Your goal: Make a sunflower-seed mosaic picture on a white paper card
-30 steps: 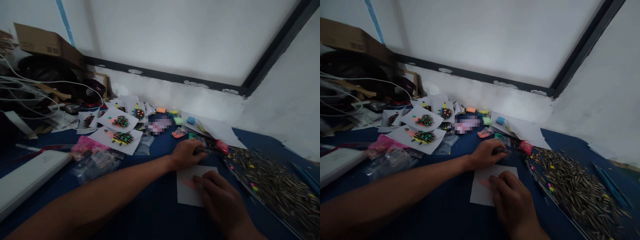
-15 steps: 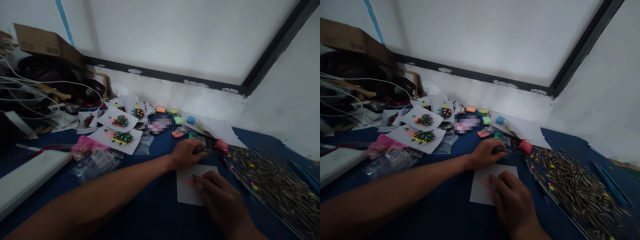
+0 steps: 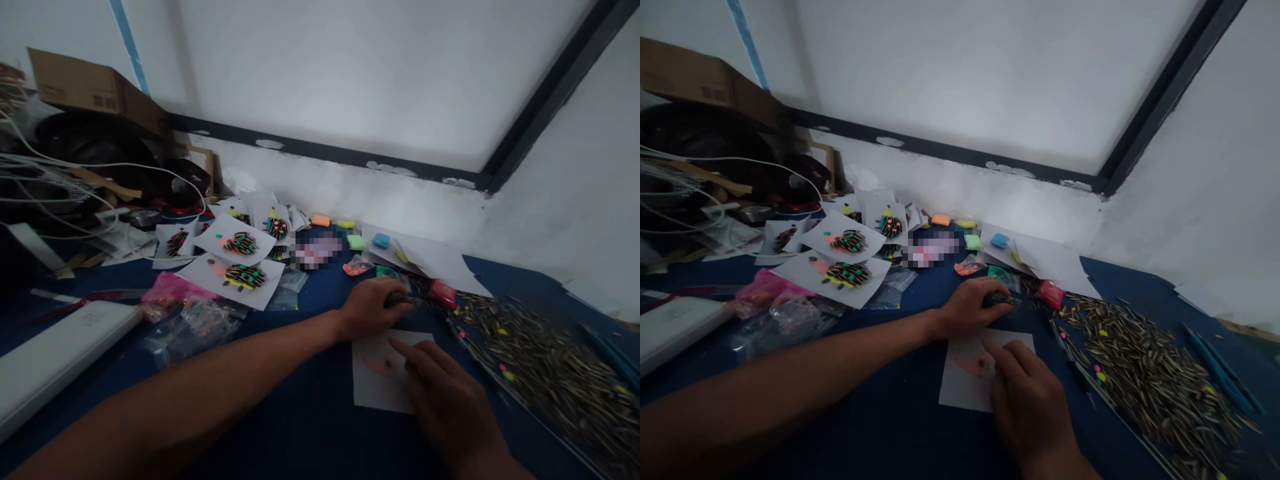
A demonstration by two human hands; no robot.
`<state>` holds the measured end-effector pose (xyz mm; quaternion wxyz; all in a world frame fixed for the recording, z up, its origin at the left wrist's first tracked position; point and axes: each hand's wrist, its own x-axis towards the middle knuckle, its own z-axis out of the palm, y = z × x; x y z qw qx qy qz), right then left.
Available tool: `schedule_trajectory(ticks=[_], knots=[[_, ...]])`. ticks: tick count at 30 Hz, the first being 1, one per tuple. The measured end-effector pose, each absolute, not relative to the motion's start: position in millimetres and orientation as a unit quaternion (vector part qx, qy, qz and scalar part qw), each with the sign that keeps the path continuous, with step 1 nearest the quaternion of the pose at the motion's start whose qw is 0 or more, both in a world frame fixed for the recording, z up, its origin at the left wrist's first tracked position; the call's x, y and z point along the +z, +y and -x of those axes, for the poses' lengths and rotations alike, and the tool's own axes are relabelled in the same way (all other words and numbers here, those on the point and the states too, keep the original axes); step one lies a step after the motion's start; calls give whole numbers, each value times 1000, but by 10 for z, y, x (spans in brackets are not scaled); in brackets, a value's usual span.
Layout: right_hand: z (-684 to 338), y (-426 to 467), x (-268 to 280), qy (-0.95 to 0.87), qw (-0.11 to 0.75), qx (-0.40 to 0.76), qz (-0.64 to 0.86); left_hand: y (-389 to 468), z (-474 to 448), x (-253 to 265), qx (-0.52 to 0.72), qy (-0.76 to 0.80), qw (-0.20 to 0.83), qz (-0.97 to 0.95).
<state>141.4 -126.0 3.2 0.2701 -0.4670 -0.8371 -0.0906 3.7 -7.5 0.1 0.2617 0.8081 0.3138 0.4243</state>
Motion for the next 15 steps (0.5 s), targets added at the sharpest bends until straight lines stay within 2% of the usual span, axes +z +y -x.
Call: schedule_trajectory(ticks=[7, 15], knots=[[-1434, -1188, 198, -758, 365, -28, 540, -86, -29, 74, 434, 260, 440, -742], [-1662, -1096, 317, -674, 396, 36, 622, -117, -7, 232, 415, 186, 570, -684]])
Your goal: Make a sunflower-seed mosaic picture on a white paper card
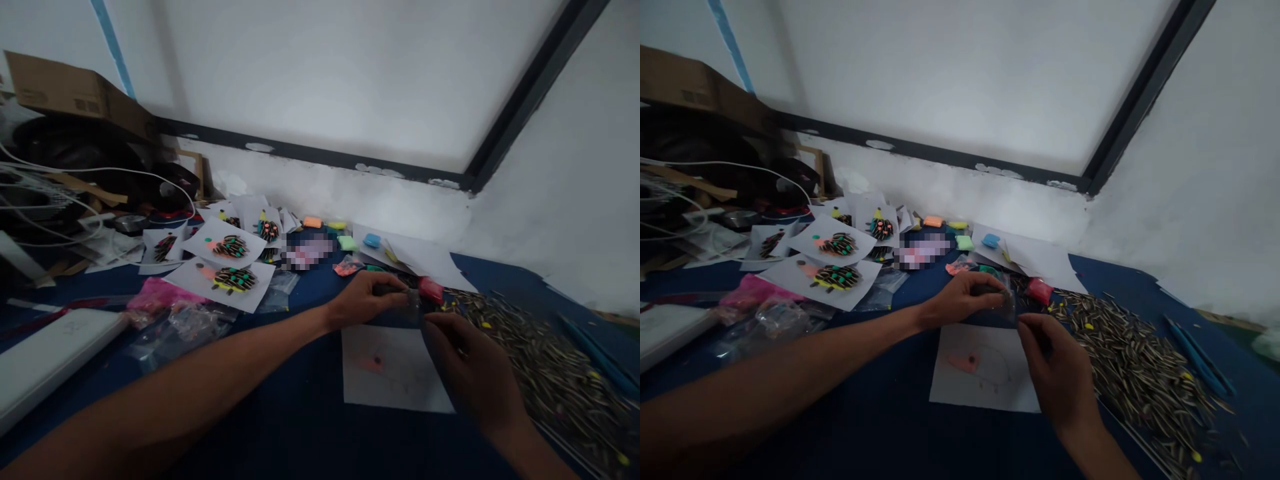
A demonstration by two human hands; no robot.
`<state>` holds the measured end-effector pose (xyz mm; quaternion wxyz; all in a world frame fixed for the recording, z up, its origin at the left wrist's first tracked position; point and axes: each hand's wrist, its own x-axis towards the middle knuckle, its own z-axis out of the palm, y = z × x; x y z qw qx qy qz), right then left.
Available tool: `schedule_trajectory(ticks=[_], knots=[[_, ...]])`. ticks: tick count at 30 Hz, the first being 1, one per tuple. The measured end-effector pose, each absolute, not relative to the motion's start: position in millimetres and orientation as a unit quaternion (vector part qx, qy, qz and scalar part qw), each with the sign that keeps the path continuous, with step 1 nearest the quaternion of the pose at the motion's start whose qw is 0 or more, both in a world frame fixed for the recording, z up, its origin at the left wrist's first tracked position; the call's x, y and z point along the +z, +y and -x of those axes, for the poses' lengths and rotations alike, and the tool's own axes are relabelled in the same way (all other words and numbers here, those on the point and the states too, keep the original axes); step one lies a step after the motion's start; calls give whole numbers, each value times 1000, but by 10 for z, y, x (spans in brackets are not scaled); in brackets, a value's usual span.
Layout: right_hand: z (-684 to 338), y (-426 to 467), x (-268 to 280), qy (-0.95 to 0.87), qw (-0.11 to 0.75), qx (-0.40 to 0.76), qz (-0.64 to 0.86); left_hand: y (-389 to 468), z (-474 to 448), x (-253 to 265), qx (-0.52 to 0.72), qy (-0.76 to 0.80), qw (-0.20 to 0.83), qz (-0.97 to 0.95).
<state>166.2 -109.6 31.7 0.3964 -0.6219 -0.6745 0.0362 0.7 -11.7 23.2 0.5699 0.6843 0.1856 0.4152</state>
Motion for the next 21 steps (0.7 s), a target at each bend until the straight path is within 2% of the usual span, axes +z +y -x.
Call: schedule_trajectory(ticks=[11, 21], knots=[[-1662, -1098, 415, -638, 402, 145, 641, -174, 21, 271, 331, 188, 656, -652], [-1673, -1084, 401, -628, 403, 211, 632, -150, 25, 235, 312, 184, 701, -614]])
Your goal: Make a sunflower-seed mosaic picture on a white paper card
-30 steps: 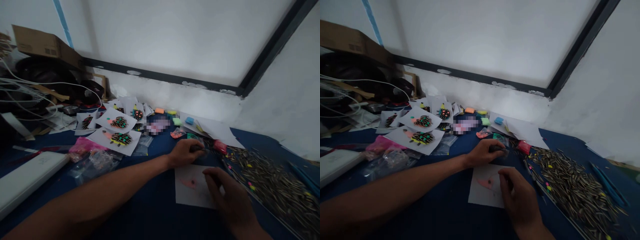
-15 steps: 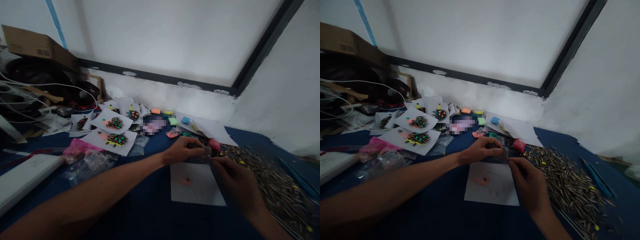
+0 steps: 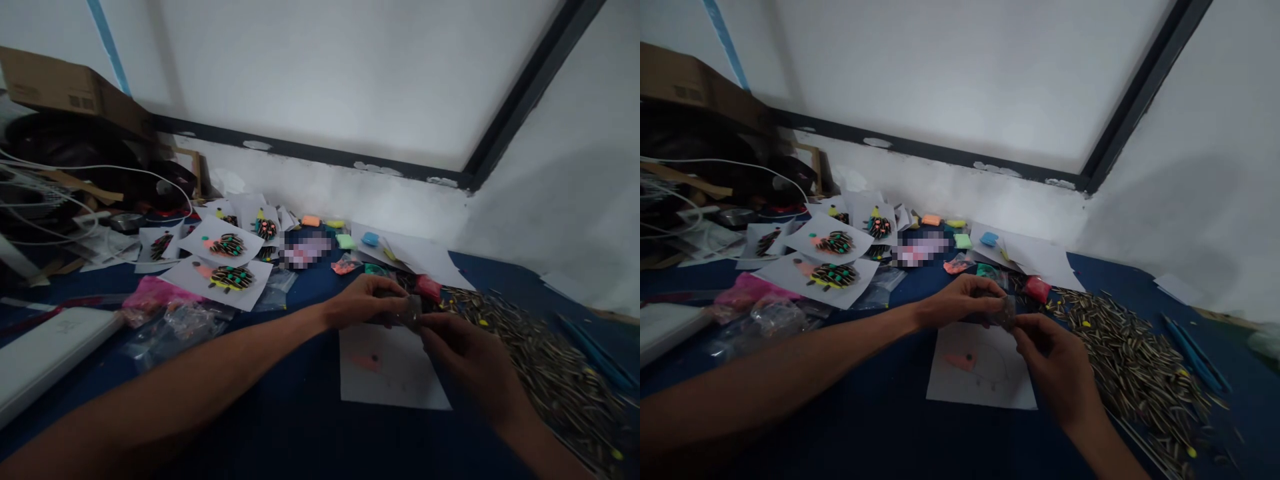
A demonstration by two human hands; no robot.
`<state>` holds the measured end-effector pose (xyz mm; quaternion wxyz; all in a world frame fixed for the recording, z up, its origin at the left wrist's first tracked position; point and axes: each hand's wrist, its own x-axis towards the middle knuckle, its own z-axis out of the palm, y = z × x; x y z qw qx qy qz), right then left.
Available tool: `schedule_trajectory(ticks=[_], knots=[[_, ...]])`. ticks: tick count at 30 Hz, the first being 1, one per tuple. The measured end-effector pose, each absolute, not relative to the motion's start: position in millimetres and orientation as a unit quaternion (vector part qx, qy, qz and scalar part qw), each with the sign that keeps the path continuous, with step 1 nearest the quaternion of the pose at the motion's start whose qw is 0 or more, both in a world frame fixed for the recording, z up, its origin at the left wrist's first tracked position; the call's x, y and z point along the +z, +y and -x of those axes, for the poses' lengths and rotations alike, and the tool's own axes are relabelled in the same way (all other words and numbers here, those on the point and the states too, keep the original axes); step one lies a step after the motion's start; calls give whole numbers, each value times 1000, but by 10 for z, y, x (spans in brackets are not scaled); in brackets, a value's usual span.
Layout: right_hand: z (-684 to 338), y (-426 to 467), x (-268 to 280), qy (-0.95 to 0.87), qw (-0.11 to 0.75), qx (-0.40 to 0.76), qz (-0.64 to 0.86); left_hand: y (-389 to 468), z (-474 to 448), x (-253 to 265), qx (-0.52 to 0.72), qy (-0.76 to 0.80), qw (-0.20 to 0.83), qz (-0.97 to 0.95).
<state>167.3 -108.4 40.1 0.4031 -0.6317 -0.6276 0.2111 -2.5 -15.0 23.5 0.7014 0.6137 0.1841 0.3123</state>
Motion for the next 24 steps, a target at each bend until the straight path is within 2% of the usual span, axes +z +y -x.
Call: schedule_trajectory(ticks=[7, 14, 19, 24], knots=[[-1712, -1088, 376, -621, 456, 172, 614, -154, 41, 249, 302, 162, 715, -610], [-1676, -1104, 437, -625, 459, 158, 612, -130, 43, 235, 289, 139, 737, -595], [-1669, -1114, 408, -628, 432, 174, 624, -176, 46, 294, 296, 181, 723, -597], [-1655, -1107, 401, -626, 443, 135, 627, -190, 41, 306, 296, 183, 720, -600]])
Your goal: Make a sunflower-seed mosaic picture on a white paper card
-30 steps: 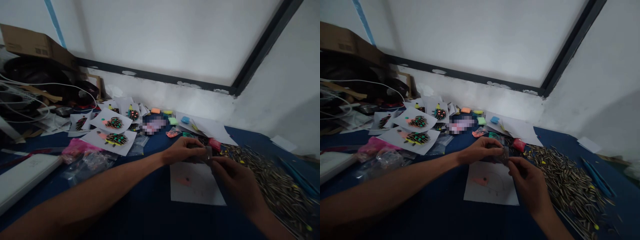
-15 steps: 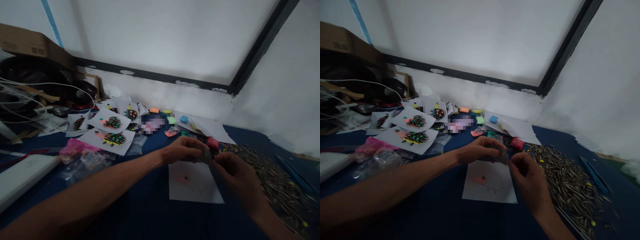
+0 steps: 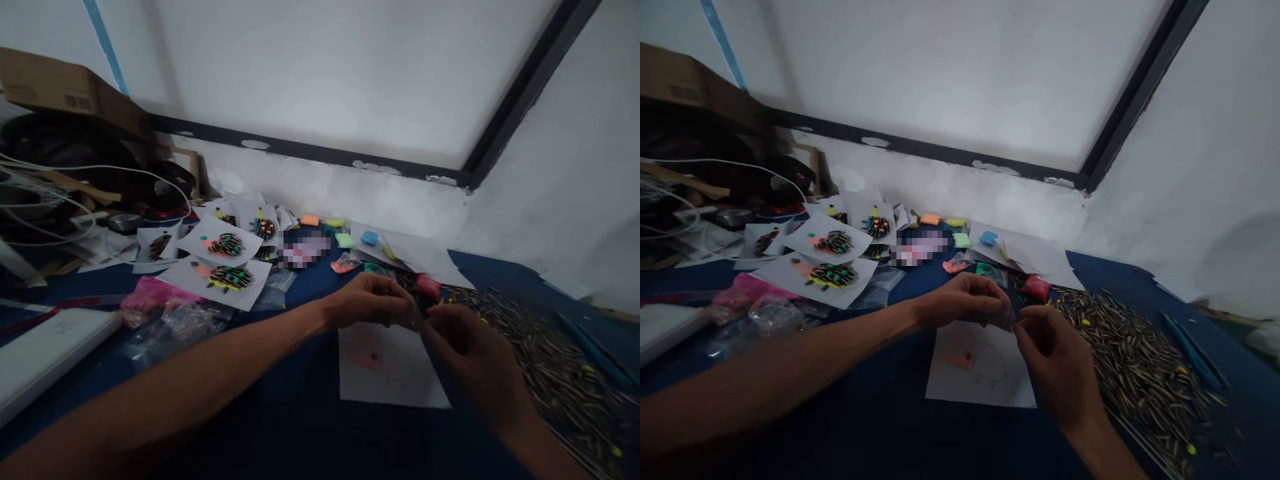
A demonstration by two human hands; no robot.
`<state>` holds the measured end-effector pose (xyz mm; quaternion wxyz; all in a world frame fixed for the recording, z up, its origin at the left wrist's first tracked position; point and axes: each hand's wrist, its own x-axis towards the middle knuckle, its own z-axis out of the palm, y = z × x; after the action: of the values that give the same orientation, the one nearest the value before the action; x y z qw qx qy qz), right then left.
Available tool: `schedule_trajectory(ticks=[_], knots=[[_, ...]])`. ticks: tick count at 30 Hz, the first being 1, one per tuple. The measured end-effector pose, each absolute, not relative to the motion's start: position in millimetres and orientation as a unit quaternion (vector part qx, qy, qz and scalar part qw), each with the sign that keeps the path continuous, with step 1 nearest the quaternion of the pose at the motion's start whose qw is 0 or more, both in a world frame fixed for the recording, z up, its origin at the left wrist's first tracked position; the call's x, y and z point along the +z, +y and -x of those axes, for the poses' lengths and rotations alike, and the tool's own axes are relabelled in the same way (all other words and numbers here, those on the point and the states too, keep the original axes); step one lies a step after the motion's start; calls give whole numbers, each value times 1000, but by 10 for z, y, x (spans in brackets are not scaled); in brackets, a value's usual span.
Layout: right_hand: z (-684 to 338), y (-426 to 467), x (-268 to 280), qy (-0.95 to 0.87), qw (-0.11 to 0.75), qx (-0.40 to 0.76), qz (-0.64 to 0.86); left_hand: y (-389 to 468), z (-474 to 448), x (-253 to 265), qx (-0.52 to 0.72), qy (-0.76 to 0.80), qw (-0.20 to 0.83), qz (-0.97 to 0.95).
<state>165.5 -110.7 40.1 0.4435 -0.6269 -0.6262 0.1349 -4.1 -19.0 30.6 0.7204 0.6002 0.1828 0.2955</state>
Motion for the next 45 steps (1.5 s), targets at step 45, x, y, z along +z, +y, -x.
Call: schedule_trajectory(ticks=[45], knots=[[-1725, -1163, 403, -753, 345, -72, 556, -159, 41, 244, 230, 156, 740, -612]])
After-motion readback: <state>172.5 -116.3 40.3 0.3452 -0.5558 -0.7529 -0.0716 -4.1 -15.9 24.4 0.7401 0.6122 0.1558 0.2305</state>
